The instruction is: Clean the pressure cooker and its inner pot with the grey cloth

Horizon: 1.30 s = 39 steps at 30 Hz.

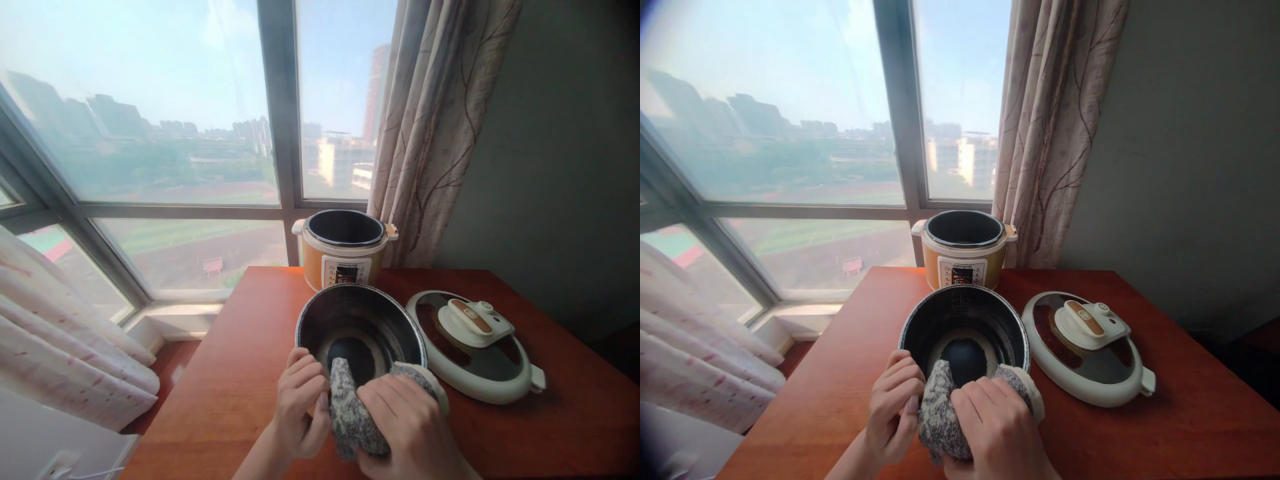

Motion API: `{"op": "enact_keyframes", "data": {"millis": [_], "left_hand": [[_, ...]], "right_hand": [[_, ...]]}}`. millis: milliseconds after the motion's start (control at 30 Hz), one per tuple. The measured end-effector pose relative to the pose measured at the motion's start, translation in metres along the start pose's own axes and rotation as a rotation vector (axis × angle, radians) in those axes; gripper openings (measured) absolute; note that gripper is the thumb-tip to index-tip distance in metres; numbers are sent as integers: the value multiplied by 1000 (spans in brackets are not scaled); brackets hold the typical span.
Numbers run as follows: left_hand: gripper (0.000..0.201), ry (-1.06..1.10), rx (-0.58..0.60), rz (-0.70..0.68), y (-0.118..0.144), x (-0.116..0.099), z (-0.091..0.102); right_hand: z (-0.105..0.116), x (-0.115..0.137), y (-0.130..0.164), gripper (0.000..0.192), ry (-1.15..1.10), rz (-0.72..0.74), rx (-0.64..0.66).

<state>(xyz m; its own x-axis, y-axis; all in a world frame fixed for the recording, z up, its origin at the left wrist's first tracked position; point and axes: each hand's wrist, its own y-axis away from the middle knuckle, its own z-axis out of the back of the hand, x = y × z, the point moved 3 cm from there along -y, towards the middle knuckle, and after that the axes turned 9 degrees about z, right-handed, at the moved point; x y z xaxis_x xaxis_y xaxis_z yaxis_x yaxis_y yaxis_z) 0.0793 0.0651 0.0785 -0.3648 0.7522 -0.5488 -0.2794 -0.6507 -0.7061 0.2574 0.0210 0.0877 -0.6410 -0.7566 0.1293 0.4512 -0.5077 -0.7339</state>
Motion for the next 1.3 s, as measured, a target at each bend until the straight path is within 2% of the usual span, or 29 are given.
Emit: {"op": "enact_keyframes", "data": {"millis": [133, 267, 333, 433, 633, 733, 833, 900, 1067, 1300], "left_hand": [[33, 88, -13, -5, -10, 18, 16], [35, 152, 115, -35, -20, 32, 31], [32, 137, 155, -50, -23, 34, 35], [27, 97, 150, -60, -23, 30, 37], [12, -104, 241, -155, -12, 1, 20], [13, -226, 201, -171, -4, -20, 9], [14, -337, 111, -75, 0, -34, 5], [14, -398, 78, -7, 3, -39, 5], [16, -325, 22, 85, 8, -37, 5], [21, -190, -9, 136, 5, -31, 4]], "right_hand": [[19, -21, -1, 35, -164, 50, 190], [36, -38, -1, 43, -255, 22, 278], [40, -40, -1, 47, -255, 5, 255], [39, -36, -2, 46, -215, -10, 178], [21, -18, -1, 33, -101, 23, 106], [7, -5, -2, 24, 4, -38, 70], [-7, 9, -7, 21, 106, -79, 19], [-13, 17, -9, 27, 145, -73, -15], [-14, 19, -9, 35, 110, -28, -60], [0, 3, -6, 38, -12, 70, 90]]}}
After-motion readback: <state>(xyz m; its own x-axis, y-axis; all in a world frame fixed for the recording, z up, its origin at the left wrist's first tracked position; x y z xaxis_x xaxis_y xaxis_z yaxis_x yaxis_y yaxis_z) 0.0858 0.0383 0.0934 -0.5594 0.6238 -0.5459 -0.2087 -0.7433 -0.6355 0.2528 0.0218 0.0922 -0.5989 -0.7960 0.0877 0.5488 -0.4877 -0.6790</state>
